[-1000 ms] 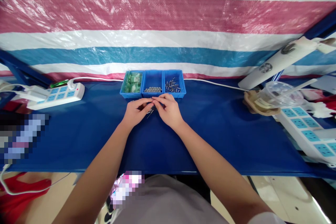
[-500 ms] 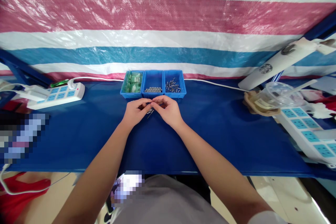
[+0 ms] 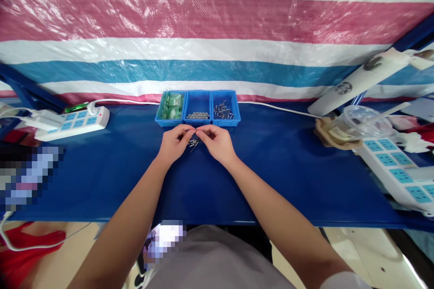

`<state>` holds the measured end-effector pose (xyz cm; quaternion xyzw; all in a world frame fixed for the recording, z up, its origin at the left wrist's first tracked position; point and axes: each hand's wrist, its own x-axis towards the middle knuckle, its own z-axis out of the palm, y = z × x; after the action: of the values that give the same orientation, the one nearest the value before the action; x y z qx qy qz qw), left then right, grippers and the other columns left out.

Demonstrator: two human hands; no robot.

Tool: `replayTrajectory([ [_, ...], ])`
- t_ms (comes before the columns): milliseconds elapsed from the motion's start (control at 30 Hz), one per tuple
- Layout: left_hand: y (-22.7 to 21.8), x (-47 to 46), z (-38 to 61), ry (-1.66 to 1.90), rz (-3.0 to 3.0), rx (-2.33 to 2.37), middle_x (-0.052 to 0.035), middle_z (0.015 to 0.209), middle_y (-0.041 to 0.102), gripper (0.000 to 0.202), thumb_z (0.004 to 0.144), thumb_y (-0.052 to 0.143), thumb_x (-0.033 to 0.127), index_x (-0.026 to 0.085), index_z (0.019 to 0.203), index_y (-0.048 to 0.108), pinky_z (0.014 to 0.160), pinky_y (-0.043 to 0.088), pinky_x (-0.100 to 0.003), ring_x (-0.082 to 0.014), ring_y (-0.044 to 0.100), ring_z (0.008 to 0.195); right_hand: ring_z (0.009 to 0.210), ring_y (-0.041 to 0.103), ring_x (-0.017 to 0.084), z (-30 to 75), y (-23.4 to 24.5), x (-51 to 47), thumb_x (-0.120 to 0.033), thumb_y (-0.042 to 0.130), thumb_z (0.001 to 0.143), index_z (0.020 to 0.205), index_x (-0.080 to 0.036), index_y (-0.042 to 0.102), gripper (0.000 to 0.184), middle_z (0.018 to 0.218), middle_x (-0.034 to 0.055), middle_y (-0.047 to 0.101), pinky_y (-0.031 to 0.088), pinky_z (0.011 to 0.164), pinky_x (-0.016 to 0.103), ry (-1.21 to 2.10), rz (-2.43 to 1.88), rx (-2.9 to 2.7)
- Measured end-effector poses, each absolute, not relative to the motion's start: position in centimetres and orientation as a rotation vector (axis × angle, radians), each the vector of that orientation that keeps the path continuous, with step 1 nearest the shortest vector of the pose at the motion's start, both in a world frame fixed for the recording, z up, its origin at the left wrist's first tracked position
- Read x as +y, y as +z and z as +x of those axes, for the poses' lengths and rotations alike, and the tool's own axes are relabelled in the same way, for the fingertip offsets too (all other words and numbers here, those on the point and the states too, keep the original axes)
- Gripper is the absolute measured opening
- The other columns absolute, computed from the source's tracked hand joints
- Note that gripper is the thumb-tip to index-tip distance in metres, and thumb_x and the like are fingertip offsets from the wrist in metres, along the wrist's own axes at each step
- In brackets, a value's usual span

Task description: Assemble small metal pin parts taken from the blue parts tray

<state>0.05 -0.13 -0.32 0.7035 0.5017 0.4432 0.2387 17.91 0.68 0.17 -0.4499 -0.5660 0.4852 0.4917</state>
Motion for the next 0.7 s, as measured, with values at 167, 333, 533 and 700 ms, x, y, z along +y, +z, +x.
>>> replayTrajectory([
  [167, -0.11, -0.29, 0.08, 1.166, 1.876, 1.315, -0.0005, 0.074, 0.072, 0.027, 0.097, 0.058, 0.042, 0.02, 0.104, 0.073, 0.066, 0.051, -0.023, -0.0114, 0.065, 0.064, 0.074, 0.07, 0.019, 18.0, 0.67, 0.31, -0.055, 0.069, 0.087, 0.084, -0.021, 0.076, 0.035, 0.08, 0.0042, 0.077, 0.056, 0.072, 0.033, 1.124, -1.142, -1.483],
  [333, -0.05, -0.34, 0.09, 1.188, 1.857, 1.238, -0.0015, 0.075, 0.071, 0.031, 0.098, 0.056, 0.044, 0.019, 0.104, 0.072, 0.063, 0.05, -0.023, -0.0117, 0.064, 0.064, 0.066, 0.068, 0.018, 17.94, 0.81, 0.32, -0.065, 0.062, 0.088, 0.074, -0.021, 0.075, 0.048, 0.07, 0.0039, 0.074, 0.056, 0.066, 0.031, 1.168, -1.158, -1.498],
  [533, 0.13, -0.32, -0.09, 1.183, 1.89, 1.327, 0.0, 0.065, 0.065, 0.039, 0.101, 0.05, 0.047, 0.017, 0.083, 0.068, 0.061, 0.046, -0.024, -0.0115, 0.059, 0.061, 0.065, 0.064, 0.016, 18.11, 0.62, 0.67, -0.064, 0.063, 0.088, 0.078, -0.021, 0.071, 0.046, 0.072, 0.0028, 0.071, 0.052, 0.062, 0.028, 1.209, -1.116, -1.468],
  [700, 0.0, -0.21, -0.13, 1.141, 1.922, 1.32, 0.0004, 0.059, 0.061, 0.05, 0.102, 0.045, 0.049, 0.017, 0.068, 0.061, 0.059, 0.043, -0.025, -0.0109, 0.057, 0.056, 0.061, 0.06, 0.014, 18.25, 0.72, 0.89, -0.065, 0.065, 0.086, 0.073, -0.02, 0.068, 0.047, 0.068, 0.0019, 0.067, 0.049, 0.057, 0.026, 1.268, -1.105, -1.415],
])
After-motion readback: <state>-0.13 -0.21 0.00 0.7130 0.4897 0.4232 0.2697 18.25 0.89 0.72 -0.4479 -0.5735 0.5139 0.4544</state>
